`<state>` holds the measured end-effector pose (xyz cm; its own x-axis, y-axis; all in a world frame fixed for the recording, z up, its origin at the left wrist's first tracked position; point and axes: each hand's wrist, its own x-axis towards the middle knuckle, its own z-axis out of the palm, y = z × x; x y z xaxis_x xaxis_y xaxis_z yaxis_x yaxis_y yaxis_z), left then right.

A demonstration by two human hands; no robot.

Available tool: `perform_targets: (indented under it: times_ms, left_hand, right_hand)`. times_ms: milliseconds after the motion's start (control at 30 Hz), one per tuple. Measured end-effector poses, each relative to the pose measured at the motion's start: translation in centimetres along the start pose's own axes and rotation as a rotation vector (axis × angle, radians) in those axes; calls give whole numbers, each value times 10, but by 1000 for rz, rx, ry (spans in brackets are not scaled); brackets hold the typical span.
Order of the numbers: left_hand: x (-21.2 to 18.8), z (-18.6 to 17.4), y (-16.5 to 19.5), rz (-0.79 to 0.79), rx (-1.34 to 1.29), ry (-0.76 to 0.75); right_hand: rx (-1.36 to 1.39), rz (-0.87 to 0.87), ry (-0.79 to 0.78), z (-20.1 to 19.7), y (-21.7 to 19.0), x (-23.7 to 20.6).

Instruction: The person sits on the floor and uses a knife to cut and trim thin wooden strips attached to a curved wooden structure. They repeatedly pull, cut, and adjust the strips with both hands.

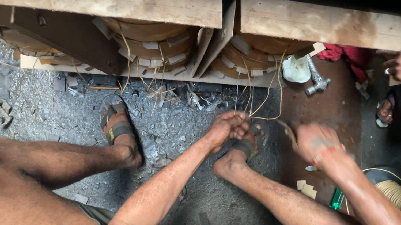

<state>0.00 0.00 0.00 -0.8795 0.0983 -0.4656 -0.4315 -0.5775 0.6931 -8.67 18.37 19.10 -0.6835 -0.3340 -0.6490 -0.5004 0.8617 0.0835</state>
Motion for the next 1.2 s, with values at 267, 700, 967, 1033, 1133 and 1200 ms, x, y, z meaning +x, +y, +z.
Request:
perform_targets:
  times_ms: [267,700,967,1033,1133,1200]
  left_hand:
    - [26,34,36,84,-257,-73]
    - [-62,21,114,392,896,442]
    - [-11,38,128,419,593,309]
    - [-23,29,124,368,645,349]
    - [-51,21,123,309,540,338]
    - [-72,26,125,232,483,343]
  right_hand:
    - [391,-241,241,65,-50,-99]
    - [1211,-173,126,70,-13,-74]
    - [1424,30,159,48,-8,-48]
    - [1461,29,168,57,-5,-46]
    - [1325,-4,185,65,-6,-39]
    - [853,-151,486,62,-8,-33]
